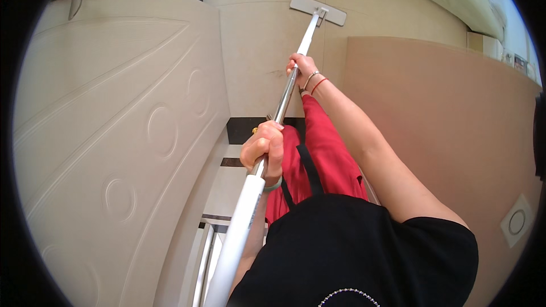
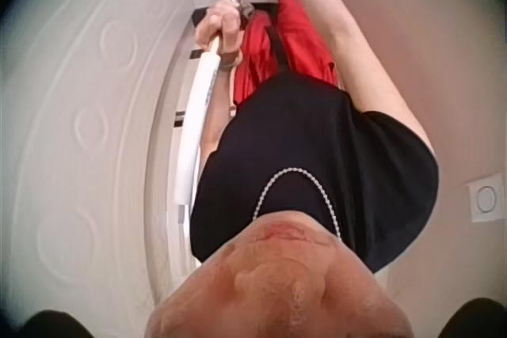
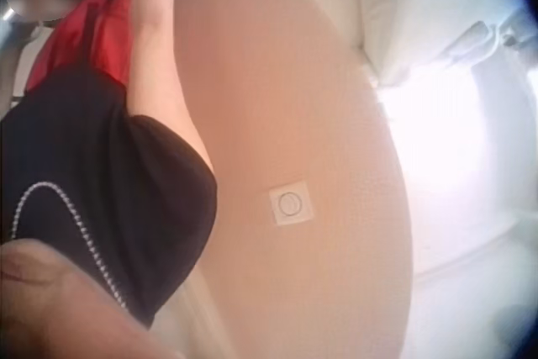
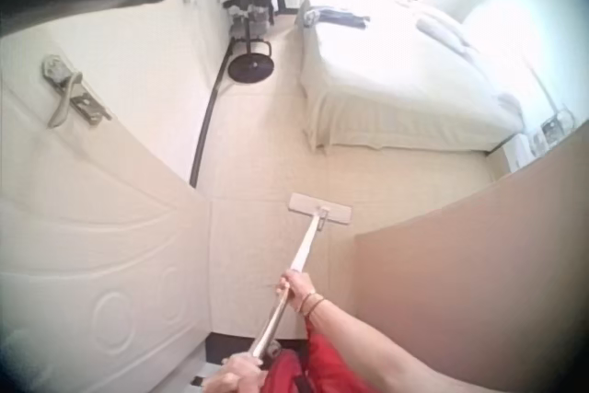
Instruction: The person mops the tiled floor of a bedroom using a white flat mop. They move the mop back and forth across the floor, covering areas near the bed, a door, and a dark decorative border.
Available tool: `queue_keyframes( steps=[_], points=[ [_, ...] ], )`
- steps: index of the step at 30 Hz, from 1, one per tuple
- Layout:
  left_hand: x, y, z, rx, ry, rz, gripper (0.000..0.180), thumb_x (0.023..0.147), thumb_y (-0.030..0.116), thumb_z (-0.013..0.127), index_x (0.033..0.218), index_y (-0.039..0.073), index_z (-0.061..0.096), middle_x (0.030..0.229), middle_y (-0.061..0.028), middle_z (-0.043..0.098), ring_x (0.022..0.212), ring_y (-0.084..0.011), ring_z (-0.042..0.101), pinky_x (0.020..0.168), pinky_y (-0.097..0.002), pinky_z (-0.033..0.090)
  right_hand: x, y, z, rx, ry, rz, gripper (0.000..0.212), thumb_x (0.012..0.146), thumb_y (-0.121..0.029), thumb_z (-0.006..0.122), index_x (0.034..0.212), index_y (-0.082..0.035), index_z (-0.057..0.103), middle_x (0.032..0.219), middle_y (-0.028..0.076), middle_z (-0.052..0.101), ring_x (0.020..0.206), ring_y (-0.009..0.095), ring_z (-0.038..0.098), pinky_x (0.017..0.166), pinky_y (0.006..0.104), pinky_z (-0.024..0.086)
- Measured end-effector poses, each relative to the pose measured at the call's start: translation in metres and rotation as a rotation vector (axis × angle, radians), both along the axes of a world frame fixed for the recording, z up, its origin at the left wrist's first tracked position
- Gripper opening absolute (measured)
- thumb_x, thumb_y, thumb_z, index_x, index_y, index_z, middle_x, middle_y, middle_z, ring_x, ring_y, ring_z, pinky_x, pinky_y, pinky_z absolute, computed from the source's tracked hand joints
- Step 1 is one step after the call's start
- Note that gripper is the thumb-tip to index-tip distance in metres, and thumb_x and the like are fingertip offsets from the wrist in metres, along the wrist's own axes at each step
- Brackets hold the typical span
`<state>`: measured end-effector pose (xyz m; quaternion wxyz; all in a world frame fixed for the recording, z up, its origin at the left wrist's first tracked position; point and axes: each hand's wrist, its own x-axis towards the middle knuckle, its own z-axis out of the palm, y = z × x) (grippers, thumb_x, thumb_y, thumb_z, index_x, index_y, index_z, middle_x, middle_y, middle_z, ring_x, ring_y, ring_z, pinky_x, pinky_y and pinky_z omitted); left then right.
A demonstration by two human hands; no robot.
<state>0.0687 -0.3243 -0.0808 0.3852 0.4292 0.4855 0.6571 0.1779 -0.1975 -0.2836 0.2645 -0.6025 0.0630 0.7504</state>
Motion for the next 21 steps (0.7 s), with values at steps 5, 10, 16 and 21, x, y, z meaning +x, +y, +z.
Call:
queue_keyframes(
  steps=[5,10,16,21],
  points=[
    [0.003,0.012,0.034,-0.013,0.054,-0.086,0.029,0.082,-0.001,0.047,0.058,0.007,0.032,0.053,-0.0021,0.043,0.05,-0.0114,0.04,0.065,-0.0349,0.042,0.005,0.003,0.012,-0.031,0.151,-0.076,0.005,0.079,-0.001,0.043,0.078,-0.006,0.04,0.055,0.002,0.042,0.046,0.012,0.044,0.045,0.0301,0.041],
    [0.004,0.019,0.08,-0.042,0.134,-0.111,0.03,0.079,-0.006,0.047,0.057,0.006,0.03,0.052,-0.0024,0.042,0.048,-0.0126,0.041,0.062,-0.0344,0.043,-0.003,-0.007,0.04,-0.034,0.243,-0.118,0.006,0.079,-0.003,0.044,0.076,-0.006,0.04,0.055,0.002,0.042,0.047,0.014,0.045,0.044,0.0301,0.041],
    [0.001,0.044,0.085,-0.134,0.158,-0.191,0.03,0.069,-0.009,0.054,0.051,0.005,0.035,0.049,-0.0027,0.042,0.043,-0.0151,0.041,0.058,-0.0316,0.043,-0.009,-0.008,0.033,-0.158,0.391,-0.199,0.008,0.078,-0.003,0.044,0.074,-0.007,0.039,0.055,0.001,0.041,0.046,0.014,0.044,0.043,0.0301,0.041],
    [0.003,0.042,0.089,-0.066,0.153,-0.216,0.032,0.07,-0.006,0.058,0.051,0.005,0.035,0.049,-0.0021,0.041,0.045,-0.0149,0.041,0.058,-0.033,0.043,-0.005,0.006,0.047,-0.103,0.452,-0.197,0.009,0.079,-0.004,0.042,0.071,-0.007,0.039,0.054,0.0,0.041,0.047,0.011,0.043,0.045,0.0283,0.04]
  ],
)
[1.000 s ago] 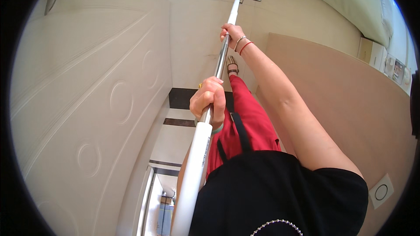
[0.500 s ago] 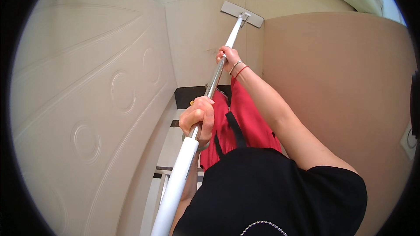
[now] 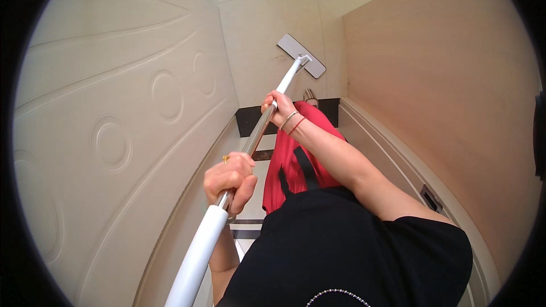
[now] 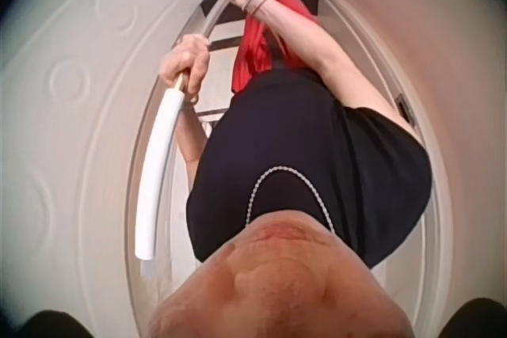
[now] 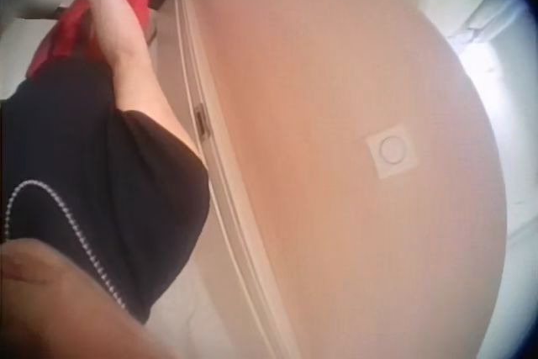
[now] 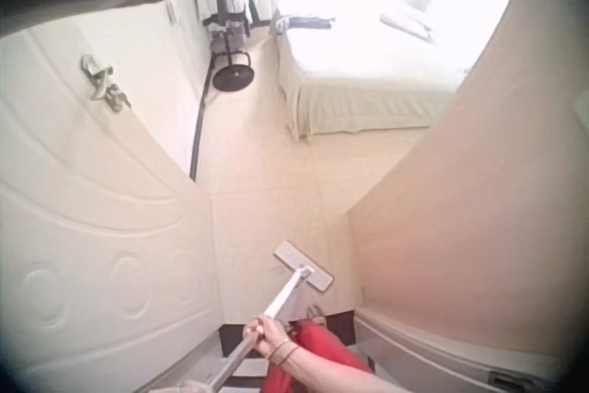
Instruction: The person mops the tiled floor of a bedroom using a white flat mop. They move the mop back and forth across the floor, covering areas near the bed, a door, and a dark decorative border.
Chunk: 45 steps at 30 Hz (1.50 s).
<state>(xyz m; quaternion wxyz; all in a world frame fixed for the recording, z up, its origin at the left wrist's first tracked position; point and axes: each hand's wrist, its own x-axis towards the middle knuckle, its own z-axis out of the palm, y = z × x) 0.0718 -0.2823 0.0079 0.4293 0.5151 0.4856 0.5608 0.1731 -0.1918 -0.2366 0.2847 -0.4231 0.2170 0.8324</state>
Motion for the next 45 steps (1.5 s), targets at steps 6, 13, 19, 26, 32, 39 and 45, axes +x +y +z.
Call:
queue_keyframes(
  steps=[6,13,19,26,32,39,45],
  points=[
    [-0.024,-0.004,-0.017,0.095,0.024,-0.191,0.031,0.078,0.011,0.063,0.055,0.006,0.043,0.052,-0.0015,0.045,0.048,-0.0144,0.045,0.062,-0.0341,0.044,-0.004,-0.005,-0.021,-0.051,0.316,-0.226,0.023,0.08,-0.006,0.042,0.058,-0.01,0.035,0.049,-0.004,0.034,0.044,0.008,0.035,0.044,0.0235,0.036],
    [-0.012,-0.008,-0.018,0.084,-0.043,-0.043,0.029,0.073,0.005,0.068,0.056,0.005,0.045,0.053,-0.0028,0.048,0.05,-0.0155,0.05,0.067,-0.0349,0.048,-0.005,-0.006,-0.013,-0.09,0.411,-0.326,0.026,0.08,-0.007,0.042,0.055,-0.011,0.032,0.048,-0.004,0.032,0.043,0.009,0.033,0.045,0.0238,0.036],
    [-0.01,-0.022,-0.029,0.151,-0.02,0.022,0.02,0.08,0.009,0.06,0.064,0.006,0.047,0.058,-0.0027,0.05,0.054,-0.0157,0.049,0.071,-0.0382,0.044,-0.004,-0.007,-0.013,-0.114,0.524,-0.344,0.026,0.078,-0.008,0.042,0.054,-0.011,0.032,0.048,-0.004,0.034,0.043,0.009,0.034,0.045,0.0226,0.035],
    [-0.004,-0.03,-0.045,0.171,-0.066,0.082,0.022,0.08,0.001,0.05,0.061,0.006,0.04,0.054,-0.002,0.044,0.051,-0.014,0.043,0.065,-0.0364,0.043,-0.001,-0.004,-0.025,-0.042,0.398,-0.25,0.027,0.079,-0.007,0.043,0.054,-0.012,0.034,0.047,-0.005,0.035,0.042,0.008,0.035,0.044,0.022,0.036],
    [0.001,-0.029,-0.049,0.17,-0.097,0.169,0.028,0.082,0.002,0.047,0.058,0.007,0.033,0.051,-0.0013,0.039,0.046,-0.0123,0.036,0.057,-0.0328,0.04,0.0,-0.003,-0.02,-0.034,0.152,-0.046,0.02,0.081,-0.004,0.044,0.064,-0.01,0.036,0.05,-0.005,0.037,0.044,0.007,0.038,0.044,0.0225,0.038],
    [0.002,-0.024,-0.043,0.149,-0.087,0.14,0.026,0.079,-0.001,0.047,0.057,0.006,0.034,0.05,-0.0024,0.04,0.046,-0.0128,0.038,0.058,-0.0326,0.04,0.005,0.001,-0.021,0.076,0.012,-0.054,0.01,0.082,-0.003,0.044,0.074,-0.006,0.038,0.054,-0.004,0.038,0.045,0.006,0.039,0.044,0.023,0.039],
    [-0.001,-0.022,-0.041,0.12,-0.078,0.137,0.026,0.076,-0.004,0.047,0.055,0.006,0.033,0.049,-0.0025,0.04,0.044,-0.0135,0.038,0.055,-0.0324,0.041,0.002,-0.002,-0.019,0.092,-0.115,-0.005,0.007,0.083,-0.004,0.045,0.077,-0.004,0.041,0.055,-0.002,0.04,0.046,0.008,0.04,0.043,0.0237,0.04]
  ],
)
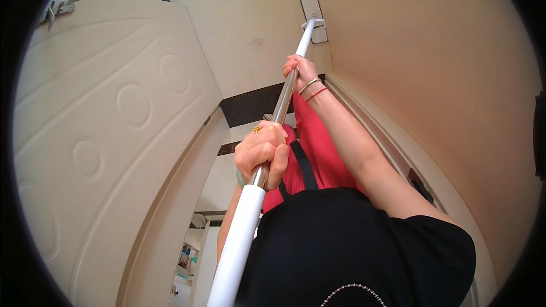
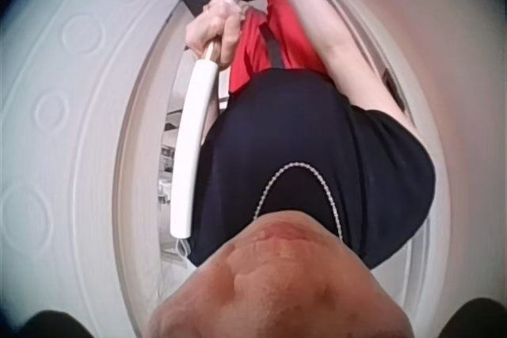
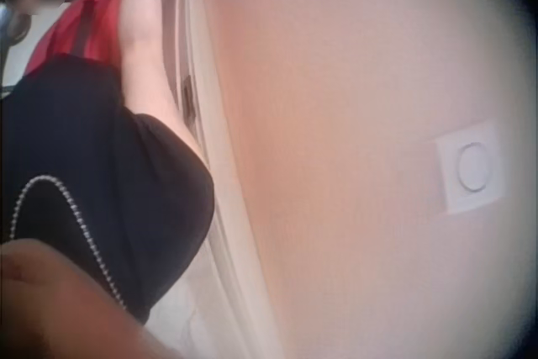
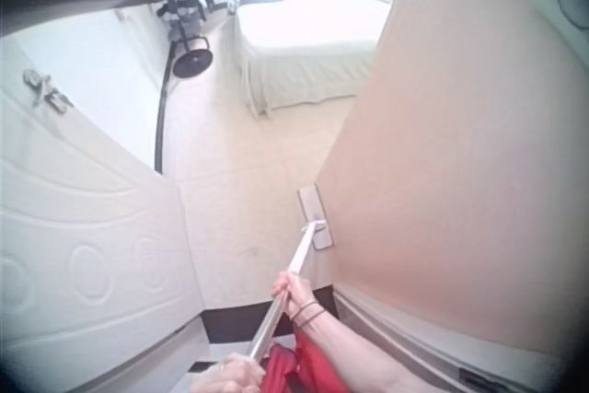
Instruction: The person mops the tiled floor of a bedroom using a white flat mop. They move the mop back and forth across the floor, covering areas near the bed, a door, and a dark decorative border.
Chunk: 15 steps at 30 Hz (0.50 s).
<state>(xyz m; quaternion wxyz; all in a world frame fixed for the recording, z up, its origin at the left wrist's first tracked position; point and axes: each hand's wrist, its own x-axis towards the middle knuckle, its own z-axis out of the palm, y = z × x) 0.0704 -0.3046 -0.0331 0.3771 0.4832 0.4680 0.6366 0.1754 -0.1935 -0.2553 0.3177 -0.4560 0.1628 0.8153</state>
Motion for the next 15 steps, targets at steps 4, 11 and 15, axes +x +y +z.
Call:
queue_keyframes(
  steps=[4,11,15],
  points=[
    [-0.001,0.001,0.002,-0.031,-0.051,0.015,0.029,0.07,-0.009,0.051,0.052,0.005,0.032,0.05,-0.0041,0.041,0.044,-0.0165,0.04,0.054,-0.0304,0.043,0.002,-0.002,-0.004,-0.023,0.015,0.035,0.013,0.082,-0.005,0.046,0.072,-0.006,0.039,0.055,-0.001,0.04,0.045,0.009,0.04,0.043,0.0245,0.041],
    [-0.005,0.004,0.012,-0.009,-0.002,-0.068,0.026,0.072,-0.009,0.048,0.054,0.003,0.035,0.05,-0.004,0.041,0.044,-0.0157,0.039,0.054,-0.0321,0.041,0.002,0.002,0.004,-0.036,0.145,0.035,0.016,0.082,-0.005,0.045,0.068,-0.008,0.038,0.053,-0.003,0.039,0.045,0.008,0.039,0.043,0.0227,0.04],
    [-0.01,0.005,0.011,-0.02,0.063,-0.164,0.026,0.072,-0.008,0.05,0.053,0.003,0.037,0.05,-0.0039,0.041,0.045,-0.0162,0.04,0.055,-0.0326,0.041,0.006,0.002,0.003,-0.08,0.338,-0.072,0.023,0.082,-0.005,0.044,0.061,-0.011,0.036,0.052,-0.005,0.037,0.045,0.006,0.037,0.043,0.0204,0.038]
  ],
)
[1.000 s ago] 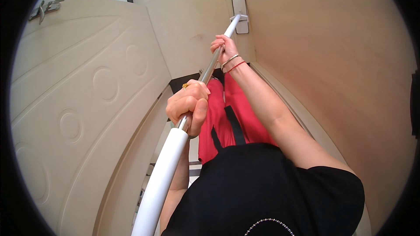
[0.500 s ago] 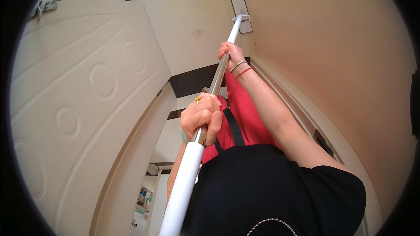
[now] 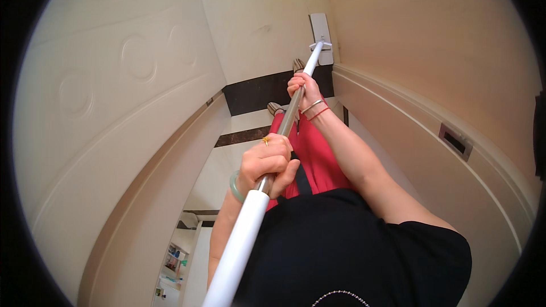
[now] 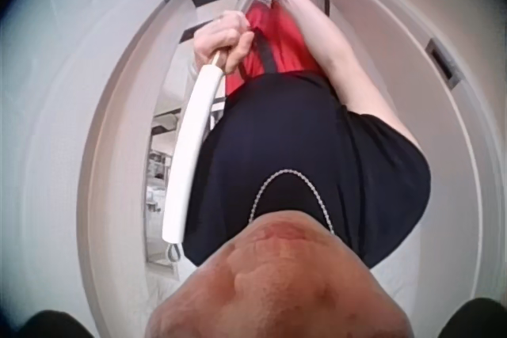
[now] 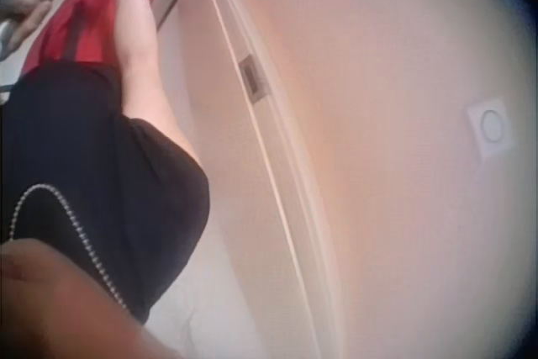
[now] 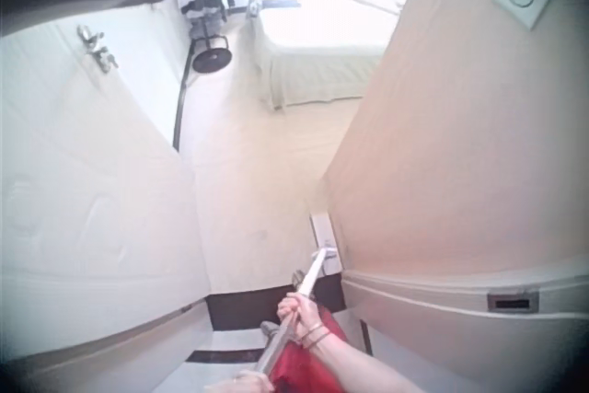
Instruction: The person mops the tiled floor of a bedroom using a white flat mop. They move the mop back and forth across the floor, covering areas near the bed, a door, and a dark decorative border.
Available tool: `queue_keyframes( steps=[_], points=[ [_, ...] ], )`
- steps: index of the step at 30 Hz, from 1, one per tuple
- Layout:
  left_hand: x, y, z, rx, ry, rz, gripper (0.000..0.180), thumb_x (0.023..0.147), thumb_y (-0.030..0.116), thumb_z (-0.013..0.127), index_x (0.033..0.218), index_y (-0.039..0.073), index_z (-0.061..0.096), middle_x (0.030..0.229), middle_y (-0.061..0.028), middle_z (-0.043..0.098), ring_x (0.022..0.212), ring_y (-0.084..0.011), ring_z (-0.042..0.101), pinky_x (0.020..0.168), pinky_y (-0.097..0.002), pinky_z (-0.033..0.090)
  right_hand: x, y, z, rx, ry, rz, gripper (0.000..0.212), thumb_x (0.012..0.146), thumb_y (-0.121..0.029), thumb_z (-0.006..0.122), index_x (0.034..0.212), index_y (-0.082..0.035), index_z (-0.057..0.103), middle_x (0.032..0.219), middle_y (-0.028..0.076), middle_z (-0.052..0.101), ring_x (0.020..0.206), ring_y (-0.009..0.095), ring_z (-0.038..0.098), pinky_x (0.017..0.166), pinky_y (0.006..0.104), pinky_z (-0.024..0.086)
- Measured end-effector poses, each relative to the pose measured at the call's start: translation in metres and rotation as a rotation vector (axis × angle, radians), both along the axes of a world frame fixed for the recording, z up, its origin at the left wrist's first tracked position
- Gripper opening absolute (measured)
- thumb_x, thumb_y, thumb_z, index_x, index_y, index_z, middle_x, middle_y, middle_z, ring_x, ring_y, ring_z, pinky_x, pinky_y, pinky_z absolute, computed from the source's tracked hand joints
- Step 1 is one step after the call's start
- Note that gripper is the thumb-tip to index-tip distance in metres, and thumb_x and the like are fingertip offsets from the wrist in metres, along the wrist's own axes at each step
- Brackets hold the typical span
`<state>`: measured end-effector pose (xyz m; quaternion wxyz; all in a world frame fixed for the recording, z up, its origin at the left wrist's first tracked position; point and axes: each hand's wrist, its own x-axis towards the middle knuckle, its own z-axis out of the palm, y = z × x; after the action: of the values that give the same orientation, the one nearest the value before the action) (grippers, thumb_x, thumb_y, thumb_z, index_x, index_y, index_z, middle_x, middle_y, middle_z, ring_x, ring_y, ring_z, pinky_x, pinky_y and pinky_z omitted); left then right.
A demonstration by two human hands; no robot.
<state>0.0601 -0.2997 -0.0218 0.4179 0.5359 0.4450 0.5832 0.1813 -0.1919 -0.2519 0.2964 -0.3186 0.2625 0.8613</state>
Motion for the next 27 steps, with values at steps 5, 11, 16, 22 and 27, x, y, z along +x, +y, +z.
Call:
queue_keyframes(
  steps=[5,11,16,22,27],
  points=[
    [0.006,0.003,0.014,-0.053,0.06,-0.012,0.028,0.071,-0.009,0.054,0.053,0.003,0.037,0.051,-0.0043,0.041,0.046,-0.0173,0.04,0.059,-0.0327,0.043,-0.01,-0.002,-0.003,-0.019,0.058,-0.006,0.024,0.082,-0.007,0.042,0.06,-0.012,0.034,0.051,-0.005,0.034,0.045,0.005,0.036,0.044,0.0202,0.036],
    [0.037,0.0,-0.008,-0.082,0.051,0.167,0.028,0.072,-0.008,0.053,0.054,0.004,0.035,0.052,-0.0043,0.042,0.047,-0.0172,0.04,0.061,-0.0328,0.044,-0.008,0.0,-0.028,-0.05,-0.064,0.148,0.011,0.081,-0.004,0.042,0.072,-0.009,0.037,0.053,-0.002,0.038,0.046,0.008,0.04,0.043,0.0243,0.038],
    [0.072,-0.014,0.001,-0.152,0.068,0.423,0.027,0.07,-0.01,0.05,0.054,0.004,0.034,0.052,-0.004,0.043,0.047,-0.016,0.04,0.063,-0.0336,0.044,-0.015,-0.017,-0.022,0.023,-0.209,0.426,0.011,0.079,-0.005,0.044,0.071,-0.007,0.039,0.051,0.001,0.04,0.044,0.014,0.042,0.041,0.0283,0.04],
    [0.117,-0.036,0.018,-0.217,0.111,0.639,0.024,0.076,-0.007,0.046,0.059,0.007,0.035,0.054,-0.0031,0.044,0.05,-0.0135,0.043,0.065,-0.0356,0.043,0.003,-0.049,-0.006,0.009,-0.348,0.75,0.01,0.078,-0.004,0.045,0.07,-0.005,0.04,0.051,0.003,0.04,0.044,0.016,0.044,0.041,0.0303,0.042],
    [0.137,-0.017,0.016,-0.082,0.123,0.64,0.019,0.077,-0.001,0.051,0.062,0.005,0.041,0.055,-0.0033,0.046,0.05,-0.0142,0.045,0.063,-0.0365,0.044,0.023,-0.026,0.0,-0.019,-0.33,0.777,0.01,0.079,-0.002,0.043,0.072,-0.006,0.039,0.05,0.002,0.039,0.043,0.013,0.042,0.039,0.0287,0.041]
  ],
)
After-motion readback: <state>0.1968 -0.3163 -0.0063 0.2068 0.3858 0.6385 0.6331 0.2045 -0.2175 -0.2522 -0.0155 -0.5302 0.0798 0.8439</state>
